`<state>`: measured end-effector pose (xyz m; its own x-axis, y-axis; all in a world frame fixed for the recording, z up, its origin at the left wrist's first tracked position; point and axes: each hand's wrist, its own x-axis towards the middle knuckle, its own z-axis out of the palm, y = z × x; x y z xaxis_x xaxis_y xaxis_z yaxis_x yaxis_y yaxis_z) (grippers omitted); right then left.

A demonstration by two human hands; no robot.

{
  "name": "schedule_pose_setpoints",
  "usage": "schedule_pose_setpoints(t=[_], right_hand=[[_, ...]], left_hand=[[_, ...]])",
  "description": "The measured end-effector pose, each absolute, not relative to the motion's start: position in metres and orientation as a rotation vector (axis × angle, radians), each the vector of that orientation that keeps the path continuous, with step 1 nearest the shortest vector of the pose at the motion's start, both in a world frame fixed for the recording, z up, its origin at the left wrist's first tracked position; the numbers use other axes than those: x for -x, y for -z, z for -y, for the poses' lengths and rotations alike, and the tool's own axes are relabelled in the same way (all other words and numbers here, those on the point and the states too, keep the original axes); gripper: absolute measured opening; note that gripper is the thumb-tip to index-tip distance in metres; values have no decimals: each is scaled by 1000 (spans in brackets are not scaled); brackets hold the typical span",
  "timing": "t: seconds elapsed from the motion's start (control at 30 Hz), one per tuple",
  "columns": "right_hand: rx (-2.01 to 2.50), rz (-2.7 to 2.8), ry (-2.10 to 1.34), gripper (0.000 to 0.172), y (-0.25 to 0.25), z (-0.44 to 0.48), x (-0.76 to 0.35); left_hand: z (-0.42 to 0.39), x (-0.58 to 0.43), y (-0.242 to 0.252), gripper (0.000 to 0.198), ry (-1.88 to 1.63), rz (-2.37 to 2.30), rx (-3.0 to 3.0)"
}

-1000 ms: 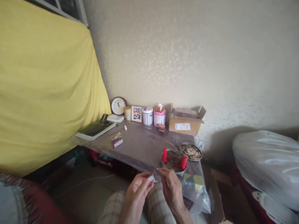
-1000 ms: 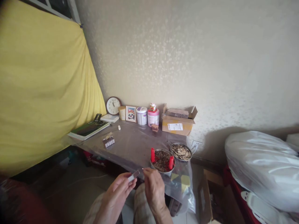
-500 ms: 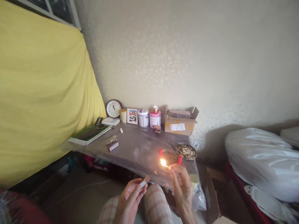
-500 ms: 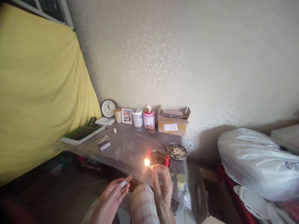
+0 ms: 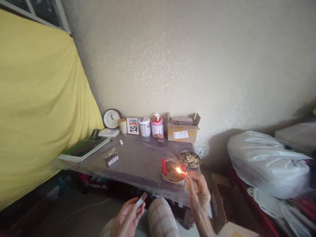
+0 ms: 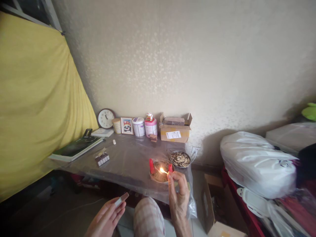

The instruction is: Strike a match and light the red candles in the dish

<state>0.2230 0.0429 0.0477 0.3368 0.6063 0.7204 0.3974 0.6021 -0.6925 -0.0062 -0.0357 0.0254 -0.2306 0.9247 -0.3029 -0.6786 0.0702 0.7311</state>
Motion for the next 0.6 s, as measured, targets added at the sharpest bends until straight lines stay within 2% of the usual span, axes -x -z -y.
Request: schedule_pose_setpoints(t=[0.23, 0.6], right_hand=[[1031, 1199, -137, 12, -47, -46, -238], [1042, 1250, 13, 12, -52, -53, -247]], left_hand=[[35, 8, -26, 41, -1539, -989, -295], [29, 23, -3, 36, -1469, -978, -313]])
